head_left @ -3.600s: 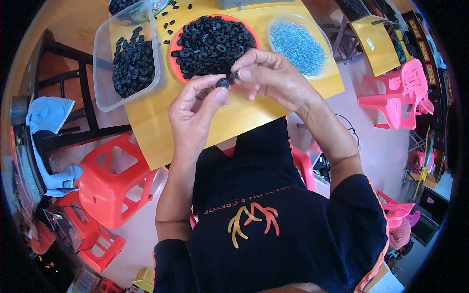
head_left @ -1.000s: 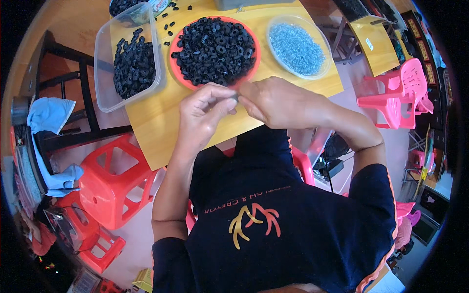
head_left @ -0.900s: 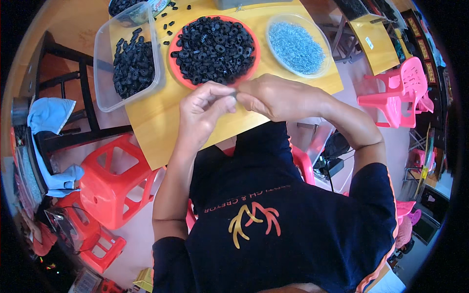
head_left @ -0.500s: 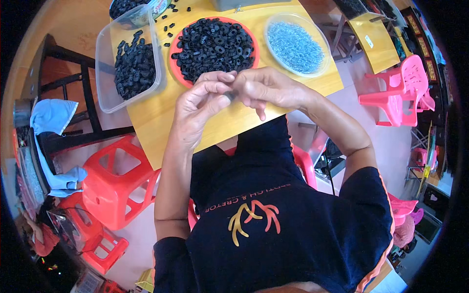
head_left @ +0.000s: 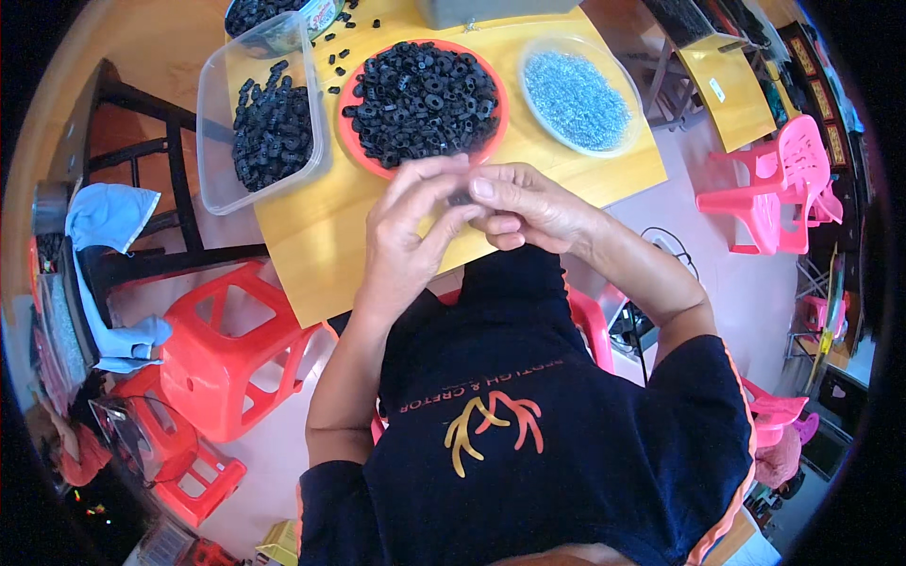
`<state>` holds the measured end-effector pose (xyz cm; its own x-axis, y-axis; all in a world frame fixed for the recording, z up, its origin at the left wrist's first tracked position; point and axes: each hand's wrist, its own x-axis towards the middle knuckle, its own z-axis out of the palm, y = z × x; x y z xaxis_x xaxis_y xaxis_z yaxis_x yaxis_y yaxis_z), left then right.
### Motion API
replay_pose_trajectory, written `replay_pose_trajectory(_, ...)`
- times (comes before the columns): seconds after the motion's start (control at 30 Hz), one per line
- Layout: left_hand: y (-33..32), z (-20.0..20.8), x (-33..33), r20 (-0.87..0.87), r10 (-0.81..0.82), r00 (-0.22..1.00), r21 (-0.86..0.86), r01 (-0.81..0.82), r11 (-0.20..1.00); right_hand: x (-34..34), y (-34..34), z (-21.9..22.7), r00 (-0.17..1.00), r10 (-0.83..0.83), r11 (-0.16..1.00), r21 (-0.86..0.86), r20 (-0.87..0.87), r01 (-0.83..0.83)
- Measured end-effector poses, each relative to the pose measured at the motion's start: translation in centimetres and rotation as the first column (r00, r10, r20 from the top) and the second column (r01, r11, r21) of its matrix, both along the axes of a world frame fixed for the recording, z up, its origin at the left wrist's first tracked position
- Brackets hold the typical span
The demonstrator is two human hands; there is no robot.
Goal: Assembling small black plastic components by manually inserting tiny light-blue beads into each one.
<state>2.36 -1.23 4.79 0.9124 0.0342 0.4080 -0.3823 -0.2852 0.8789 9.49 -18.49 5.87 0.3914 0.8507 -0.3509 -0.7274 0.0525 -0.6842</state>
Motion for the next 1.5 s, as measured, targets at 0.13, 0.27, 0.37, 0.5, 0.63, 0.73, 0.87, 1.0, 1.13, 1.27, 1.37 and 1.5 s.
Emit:
replay_pose_trajectory(0.13,0.0,0.1,-0.9,0.031,-0.006,0.999,0.119,0.002,0.993,-0.6,-0.3,-0.5,0.998,0.045,0.998,0.054,-0.050,-0.043)
replay_pose_trajectory(0.27,0.0,0.3,-1.4,0.031,-0.034,0.999,0.153,0.029,0.988,-1.3,-0.3,-0.8,0.995,0.012,0.999,0.051,-0.094,-0.007)
replay_pose_trajectory(0.37,-0.1,0.7,-1.5,0.031,-0.055,0.998,0.138,0.050,0.989,-2.0,0.0,-0.9,0.990,-0.022,0.995,0.091,-0.139,0.035)
replay_pose_trajectory(0.5,0.2,1.0,-1.5,0.054,-0.057,0.997,0.143,0.048,0.988,-2.0,0.1,-1.0,0.993,-0.003,0.993,0.114,-0.120,0.016)
replay_pose_trajectory(0.63,2.3,2.1,-1.1,0.119,0.048,0.992,0.298,-0.082,0.951,-0.9,0.0,-0.2,0.982,-0.008,0.997,-0.080,0.189,0.023)
replay_pose_trajectory(0.73,5.3,3.9,-0.6,0.166,0.296,0.941,0.385,-0.338,0.859,1.2,-0.3,0.4,0.680,-0.064,0.908,-0.240,0.730,0.343)
replay_pose_trajectory(0.87,10.3,5.2,0.5,0.214,0.549,0.808,0.498,-0.574,0.651,4.7,-0.9,0.1,0.151,0.110,0.764,-0.181,0.982,0.619)
replay_pose_trajectory(1.0,11.4,4.9,0.6,0.318,0.562,0.763,0.506,-0.638,0.580,6.1,-0.9,-0.4,-0.127,0.308,0.742,-0.155,0.943,0.652)
replay_pose_trajectory(1.13,8.3,3.8,-0.1,0.176,0.453,0.874,0.366,-0.486,0.794,5.9,-0.2,-0.8,-0.140,0.464,0.689,-0.257,0.875,0.678)
replay_pose_trajectory(1.27,4.5,2.0,-0.9,0.054,0.344,0.937,0.317,-0.343,0.884,6.1,0.1,-1.0,-0.194,0.521,0.693,-0.280,0.831,0.665)
replay_pose_trajectory(1.37,2.6,0.4,-1.1,-0.077,0.259,0.963,0.253,-0.233,0.939,6.3,0.1,-1.0,-0.191,0.531,0.704,-0.304,0.826,0.642)
replay_pose_trajectory(1.5,1.4,-0.3,-1.2,-0.141,0.210,0.967,0.228,-0.175,0.958,6.5,-0.2,-0.8,-0.222,0.517,0.700,-0.259,0.827,0.666)
